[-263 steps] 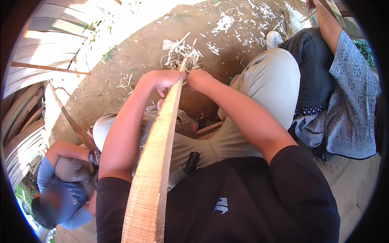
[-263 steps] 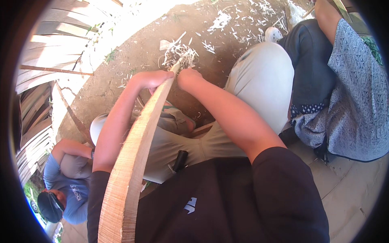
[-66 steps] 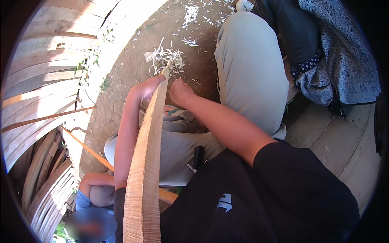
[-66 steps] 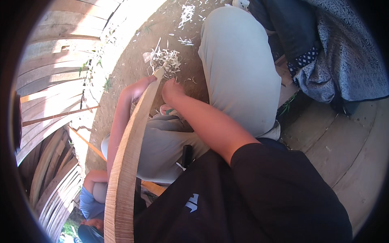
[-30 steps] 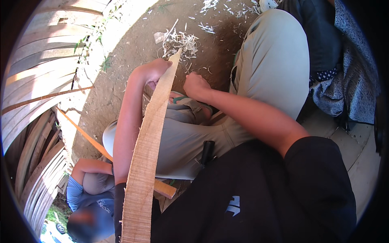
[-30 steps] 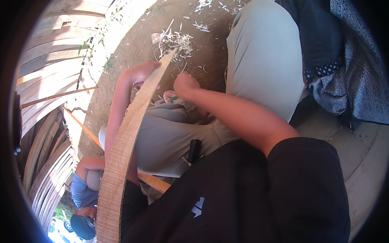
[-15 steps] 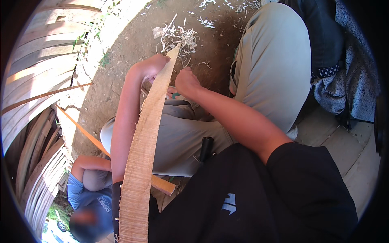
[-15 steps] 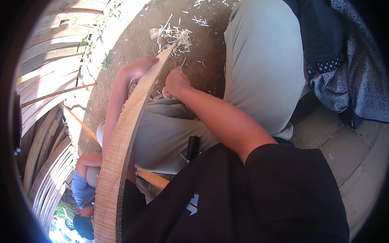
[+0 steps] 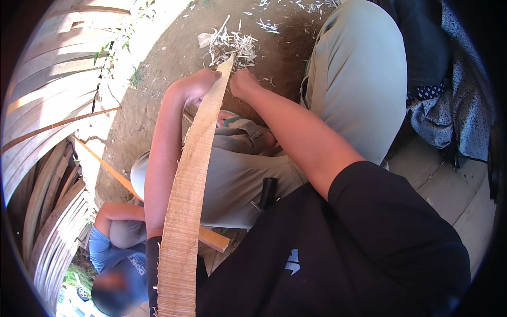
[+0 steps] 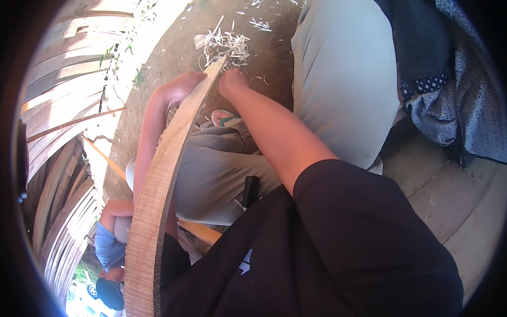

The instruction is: The person sits on the ground and uses a knife to shave thin strips from a long piece of wood. They hold the wood with their left hand and repeatedly scrape the blade along its length to remove the outer layer.

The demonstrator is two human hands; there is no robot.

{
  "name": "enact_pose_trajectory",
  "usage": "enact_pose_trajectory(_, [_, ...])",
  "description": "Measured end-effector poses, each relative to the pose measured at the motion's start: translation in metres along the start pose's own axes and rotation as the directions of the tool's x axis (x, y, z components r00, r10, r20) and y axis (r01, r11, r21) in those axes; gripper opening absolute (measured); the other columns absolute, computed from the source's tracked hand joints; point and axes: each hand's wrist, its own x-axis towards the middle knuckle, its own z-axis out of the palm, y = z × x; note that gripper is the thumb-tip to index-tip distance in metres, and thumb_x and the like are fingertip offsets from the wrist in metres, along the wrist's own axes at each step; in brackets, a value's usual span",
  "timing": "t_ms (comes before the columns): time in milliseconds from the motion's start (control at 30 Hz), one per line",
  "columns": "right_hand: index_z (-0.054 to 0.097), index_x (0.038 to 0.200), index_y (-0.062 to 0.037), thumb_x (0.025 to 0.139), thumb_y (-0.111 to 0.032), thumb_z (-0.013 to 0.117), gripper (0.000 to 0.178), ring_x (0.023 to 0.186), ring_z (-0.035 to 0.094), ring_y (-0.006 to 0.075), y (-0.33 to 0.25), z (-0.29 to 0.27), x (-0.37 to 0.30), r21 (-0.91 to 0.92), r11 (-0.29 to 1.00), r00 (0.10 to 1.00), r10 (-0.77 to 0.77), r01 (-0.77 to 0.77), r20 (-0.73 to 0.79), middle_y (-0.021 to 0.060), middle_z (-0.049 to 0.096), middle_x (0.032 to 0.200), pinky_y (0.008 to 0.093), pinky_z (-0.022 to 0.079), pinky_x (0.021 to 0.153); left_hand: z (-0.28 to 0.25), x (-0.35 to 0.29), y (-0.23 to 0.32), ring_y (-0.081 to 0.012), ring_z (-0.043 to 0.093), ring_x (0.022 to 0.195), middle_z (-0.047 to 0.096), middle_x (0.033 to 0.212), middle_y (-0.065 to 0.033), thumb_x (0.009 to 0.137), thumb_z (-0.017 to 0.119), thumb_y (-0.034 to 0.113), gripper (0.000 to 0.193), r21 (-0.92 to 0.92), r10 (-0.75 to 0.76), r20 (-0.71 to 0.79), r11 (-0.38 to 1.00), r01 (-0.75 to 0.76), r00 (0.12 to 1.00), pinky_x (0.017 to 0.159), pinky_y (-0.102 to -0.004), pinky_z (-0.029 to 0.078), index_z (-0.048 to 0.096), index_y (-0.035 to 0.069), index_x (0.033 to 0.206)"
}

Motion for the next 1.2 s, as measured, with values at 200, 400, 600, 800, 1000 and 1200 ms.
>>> enact_pose_trajectory(200, [0.049,0.113,0.0014,0.092,-0.014,0.048,0.026,0.108,0.062,0.0333,0.019,0.019,-0.002,-0.035,0.996,0.994,0.080,-0.083,-0.076,0.0228,0.062,0.115,0.0424,0.051,0.089,0.001,-0.010,0.004,-0.0170,0.064,0.061,0.063,0.082,-0.0101,0.099,0.037,0.029,0.037,-0.065,-0.024,0.017,0.998,0.025,1.000,0.051,-0.0317,0.053,0.052,-0.003,0.109])
enact_pose_trajectory(400, [0.046,0.115,0.0021,0.092,-0.014,0.047,0.028,0.107,0.062,0.0340,0.017,0.011,0.016,-0.021,0.999,0.998,0.045,-0.046,-0.050,0.0224,0.062,0.115,0.0423,0.051,0.089,0.004,-0.008,0.005,-0.0166,0.065,0.061,0.063,0.081,-0.0099,0.099,0.036,0.027,0.036,-0.042,0.000,-0.028,0.999,-0.001,1.000,0.051,-0.0289,0.052,0.054,-0.004,0.106])
enact_pose_trajectory(600, [0.046,0.116,0.0017,0.092,-0.014,0.048,0.029,0.107,0.063,0.0325,0.019,0.011,0.022,-0.019,0.993,0.991,0.113,-0.114,-0.066,0.0212,0.062,0.116,0.0413,0.051,0.090,-0.006,-0.002,0.001,-0.0179,0.064,0.062,0.061,0.078,-0.0102,0.099,0.036,0.027,0.037,-0.005,-0.002,0.019,1.000,0.002,1.000,0.051,-0.0310,0.053,0.051,-0.004,0.112])
enact_pose_trajectory(800, [0.047,0.119,0.0000,0.093,-0.014,0.046,0.030,0.111,0.060,0.0332,0.016,0.006,0.028,0.016,0.992,0.992,0.124,-0.124,-0.025,0.0203,0.060,0.121,0.0424,0.050,0.091,0.004,-0.014,0.012,-0.0198,0.065,0.063,0.061,0.080,-0.0121,0.100,0.036,0.031,0.041,-0.062,-0.094,-0.009,0.994,0.093,0.996,0.052,-0.0328,0.055,0.048,-0.004,0.118])
enact_pose_trajectory(1000, [0.048,0.121,0.0027,0.087,-0.009,0.055,0.037,0.112,0.059,0.0368,0.027,-0.004,0.039,-0.014,0.996,0.996,0.088,-0.089,-0.033,0.0219,0.059,0.122,0.0442,0.049,0.092,0.001,-0.011,0.018,-0.0164,0.066,0.061,0.064,0.084,-0.0126,0.099,0.039,0.037,0.046,-0.087,-0.102,0.056,0.990,0.106,0.993,0.046,-0.0264,0.052,0.048,-0.003,0.121])
enact_pose_trajectory(1200, [0.063,0.115,-0.0030,0.086,-0.014,0.057,0.032,0.113,0.060,0.0299,0.003,-0.035,0.028,-0.363,0.918,0.972,-0.085,0.161,0.217,0.0152,0.061,0.122,0.0395,0.050,0.091,0.003,-0.032,0.013,-0.0064,0.044,0.046,0.051,0.058,0.0026,0.079,0.066,0.049,0.047,0.117,0.050,0.024,0.992,-0.052,0.998,0.037,-0.0242,0.034,0.064,0.002,0.080])
